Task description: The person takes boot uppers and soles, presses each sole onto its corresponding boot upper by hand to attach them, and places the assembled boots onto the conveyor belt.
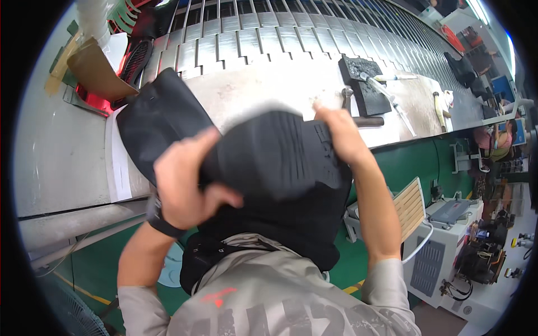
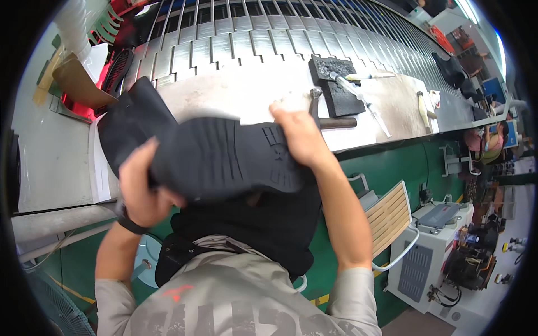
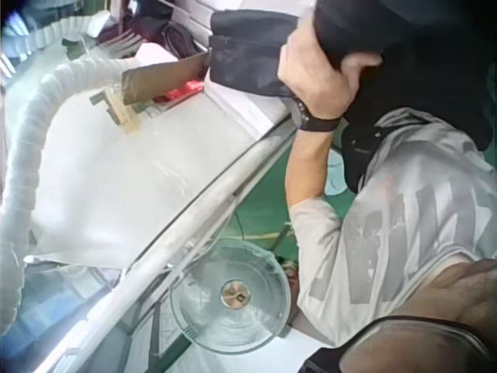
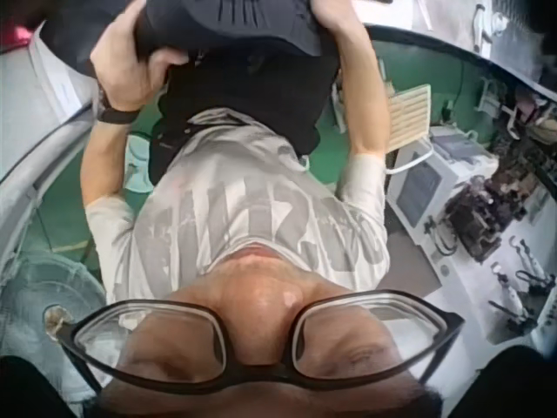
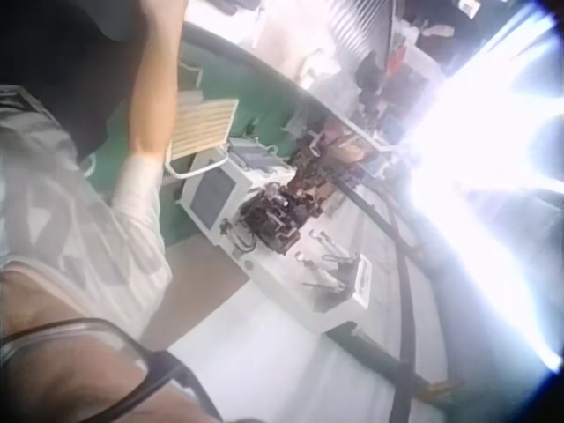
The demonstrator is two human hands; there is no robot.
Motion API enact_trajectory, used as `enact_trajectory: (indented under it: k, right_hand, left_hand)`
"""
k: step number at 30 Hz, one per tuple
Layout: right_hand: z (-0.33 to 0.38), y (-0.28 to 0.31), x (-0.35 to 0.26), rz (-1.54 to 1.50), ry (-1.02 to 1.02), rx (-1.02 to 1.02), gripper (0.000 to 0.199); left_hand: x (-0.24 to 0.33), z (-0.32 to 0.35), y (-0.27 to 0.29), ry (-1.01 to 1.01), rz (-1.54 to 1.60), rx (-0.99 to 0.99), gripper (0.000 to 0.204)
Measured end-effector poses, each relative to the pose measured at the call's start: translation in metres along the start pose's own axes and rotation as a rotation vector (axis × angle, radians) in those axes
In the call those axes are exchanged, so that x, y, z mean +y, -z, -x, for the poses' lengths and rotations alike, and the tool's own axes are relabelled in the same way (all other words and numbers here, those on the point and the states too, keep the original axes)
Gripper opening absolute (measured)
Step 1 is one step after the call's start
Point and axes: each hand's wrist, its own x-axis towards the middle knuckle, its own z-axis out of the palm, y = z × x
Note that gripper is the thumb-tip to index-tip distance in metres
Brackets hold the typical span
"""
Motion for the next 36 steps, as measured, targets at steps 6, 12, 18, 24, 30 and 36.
enact_trajectory:
  k: [6,12,18,24,30,36]
  right_hand:
    - [0.007,-0.034,0.02,-0.213,0.207,0.298,0.029]
    - [-0.027,-0.041,-0.017,-0.539,0.073,0.155,0.049]
    - [-0.074,-0.055,-0.054,-0.404,-0.046,-0.113,0.049]
    - [-0.076,-0.053,-0.05,-0.298,0.041,-0.263,0.034]
    - [-0.07,-0.059,-0.055,0.015,0.115,-0.134,0.029]
    - [-0.072,-0.069,-0.057,0.314,0.458,0.164,0.028]
  left_hand:
    - [-0.07,-0.072,-0.085,0.249,-0.077,-0.258,0.043]
    - [-0.08,-0.068,-0.114,0.499,0.036,-0.275,0.052]
    - [-0.08,-0.067,-0.117,0.53,0.087,-0.27,0.043]
    - [-0.083,-0.059,-0.114,0.535,0.082,-0.256,0.039]
    - [-0.081,-0.057,-0.118,0.488,0.068,-0.22,0.037]
    - [-0.082,-0.06,-0.125,0.364,-0.081,-0.176,0.029]
